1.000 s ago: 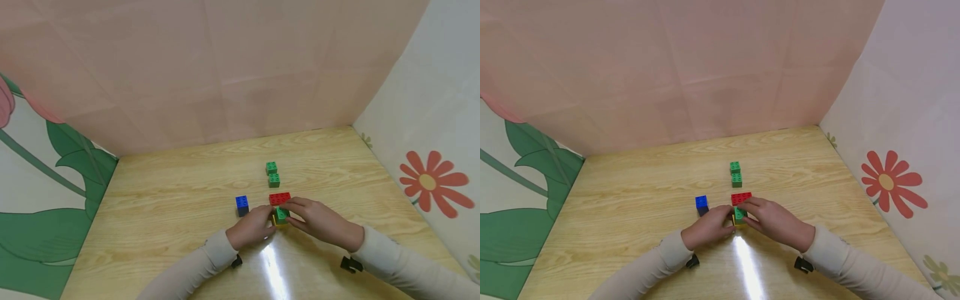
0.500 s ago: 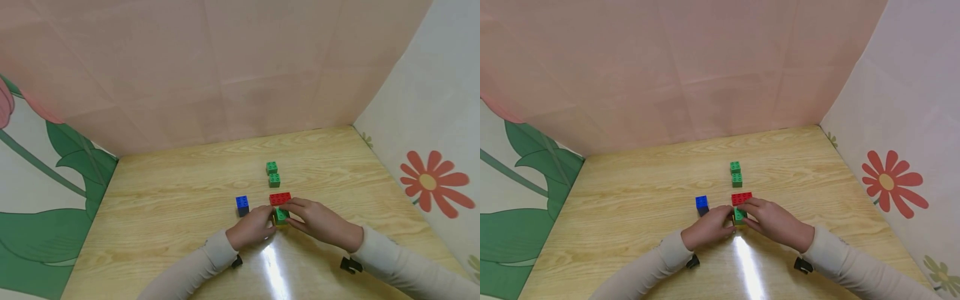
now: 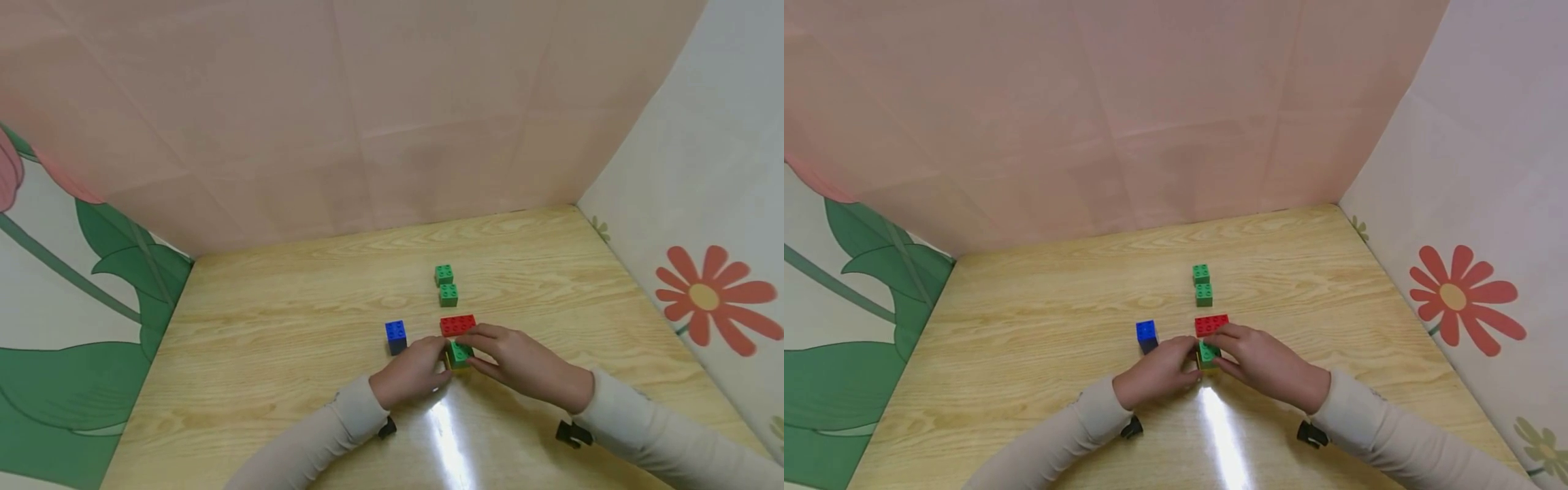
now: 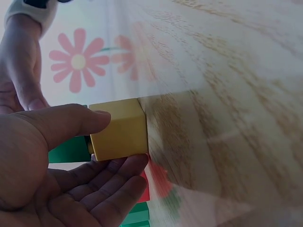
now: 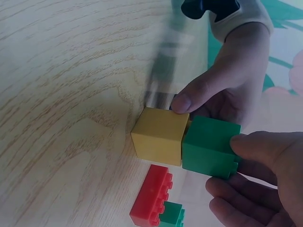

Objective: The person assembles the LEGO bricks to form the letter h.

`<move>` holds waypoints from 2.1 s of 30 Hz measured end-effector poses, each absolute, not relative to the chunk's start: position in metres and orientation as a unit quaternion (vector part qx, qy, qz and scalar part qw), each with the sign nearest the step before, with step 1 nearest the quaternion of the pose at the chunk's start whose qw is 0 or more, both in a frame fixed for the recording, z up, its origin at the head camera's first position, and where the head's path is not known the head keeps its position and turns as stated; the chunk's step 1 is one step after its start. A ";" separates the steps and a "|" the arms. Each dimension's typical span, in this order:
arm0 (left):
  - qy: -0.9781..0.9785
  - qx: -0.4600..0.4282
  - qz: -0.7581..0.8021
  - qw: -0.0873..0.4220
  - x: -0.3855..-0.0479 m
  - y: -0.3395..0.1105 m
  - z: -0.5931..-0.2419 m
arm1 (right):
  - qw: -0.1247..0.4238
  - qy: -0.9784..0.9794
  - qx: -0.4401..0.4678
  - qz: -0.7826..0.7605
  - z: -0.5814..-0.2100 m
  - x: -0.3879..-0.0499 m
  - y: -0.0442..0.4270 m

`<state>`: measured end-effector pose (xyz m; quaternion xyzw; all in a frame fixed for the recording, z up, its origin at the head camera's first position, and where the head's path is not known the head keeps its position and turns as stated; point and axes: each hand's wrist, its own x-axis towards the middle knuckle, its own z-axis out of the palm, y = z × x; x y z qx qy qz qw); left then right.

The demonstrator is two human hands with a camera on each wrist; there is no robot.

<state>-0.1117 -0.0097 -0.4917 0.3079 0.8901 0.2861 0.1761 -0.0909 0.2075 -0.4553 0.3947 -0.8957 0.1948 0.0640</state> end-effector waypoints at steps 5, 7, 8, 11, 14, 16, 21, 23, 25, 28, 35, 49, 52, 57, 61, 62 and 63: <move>0.892 0.309 0.281 0.175 -0.113 -0.010 -0.494 | 0.067 -0.894 0.396 0.197 -0.456 -0.091 0.208; 0.892 0.309 0.280 0.175 -0.113 -0.010 -0.494 | 0.068 -0.893 0.397 0.199 -0.457 -0.091 0.208; 0.892 0.310 0.279 0.176 -0.113 -0.010 -0.494 | 0.069 -0.893 0.398 0.199 -0.457 -0.091 0.207; 0.892 0.309 0.277 0.180 -0.114 -0.010 -0.494 | 0.070 -0.893 0.398 0.200 -0.457 -0.091 0.207; 0.892 0.308 0.275 0.183 -0.114 -0.010 -0.493 | 0.067 -0.894 0.396 0.197 -0.456 -0.092 0.207; 0.892 0.309 0.274 0.183 -0.114 -0.010 -0.492 | 0.066 -0.895 0.396 0.194 -0.455 -0.092 0.206; 0.892 0.314 0.272 0.182 -0.115 -0.010 -0.489 | 0.064 -0.896 0.398 0.188 -0.452 -0.092 0.205; 0.891 0.313 0.273 0.183 -0.115 -0.010 -0.488 | 0.062 -0.897 0.398 0.185 -0.450 -0.092 0.204; 0.891 0.312 0.272 0.185 -0.115 -0.009 -0.488 | 0.059 -0.897 0.399 0.182 -0.448 -0.091 0.203; 0.892 0.311 0.271 0.186 -0.116 -0.009 -0.488 | 0.056 -0.898 0.399 0.177 -0.447 -0.091 0.203; 0.894 0.312 0.266 0.182 -0.115 -0.009 -0.489 | 0.066 -0.892 0.412 0.173 -0.447 -0.092 0.203; 0.895 0.318 0.260 0.175 -0.116 -0.008 -0.486 | 0.038 -0.897 0.412 0.158 -0.444 -0.093 0.199; 0.894 0.323 0.261 0.170 -0.116 -0.008 -0.487 | 0.036 -0.898 0.409 0.161 -0.445 -0.093 0.199; 0.893 0.324 0.263 0.167 -0.116 -0.009 -0.488 | 0.037 -0.896 0.409 0.168 -0.448 -0.093 0.200; 0.893 0.322 0.264 0.170 -0.116 -0.009 -0.488 | 0.036 -0.894 0.412 0.174 -0.448 -0.093 0.201; 0.893 0.321 0.264 0.172 -0.115 -0.009 -0.488 | 0.035 -0.893 0.412 0.175 -0.448 -0.094 0.201; 0.893 0.320 0.265 0.173 -0.115 -0.008 -0.488 | 0.034 -0.893 0.413 0.176 -0.448 -0.094 0.201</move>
